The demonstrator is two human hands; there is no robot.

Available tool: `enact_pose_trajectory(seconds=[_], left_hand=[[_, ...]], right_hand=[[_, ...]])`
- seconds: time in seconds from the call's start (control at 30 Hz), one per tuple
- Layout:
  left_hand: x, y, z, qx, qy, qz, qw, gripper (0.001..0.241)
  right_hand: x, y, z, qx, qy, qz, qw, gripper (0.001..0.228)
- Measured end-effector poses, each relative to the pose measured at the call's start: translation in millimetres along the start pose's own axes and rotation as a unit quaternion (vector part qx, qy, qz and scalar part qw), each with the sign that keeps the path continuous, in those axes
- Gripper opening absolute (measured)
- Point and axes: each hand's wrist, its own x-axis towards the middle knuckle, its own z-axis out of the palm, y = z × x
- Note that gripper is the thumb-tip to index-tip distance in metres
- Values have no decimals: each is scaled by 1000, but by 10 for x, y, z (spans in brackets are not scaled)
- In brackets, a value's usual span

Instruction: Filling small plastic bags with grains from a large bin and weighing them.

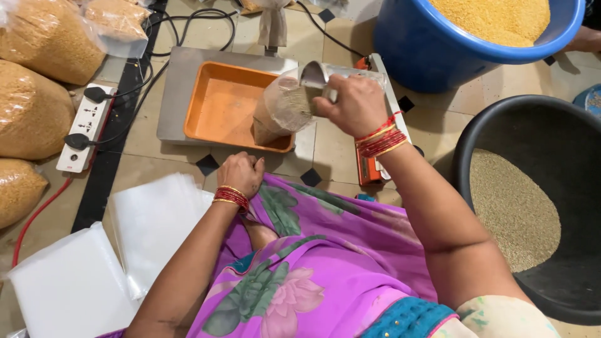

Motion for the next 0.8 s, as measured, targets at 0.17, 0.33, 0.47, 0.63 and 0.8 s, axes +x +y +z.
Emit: enact_pose_trajectory(seconds=[0.17,0.33,0.47,0.63,0.8], left_hand=[[-237,94,45,-52,66,33,996,48],[-749,25,429,-194,237,-5,952,104],[-1067,-89,669,-198,179,-146,952,94],[-1026,-223,797,-169,205,-143,953,37],[-1054,-183,796,-611,136,-205,753,25]], right_hand=[[-157,151,-189,101,9,101,990,36],[-458,358,-238,330,66,255,906,27],[-699,412,-343,422,97,312,846,22],[-992,505,-341,423,128,358,822,20],[-1222,591,-465,458,162,370,792,20]])
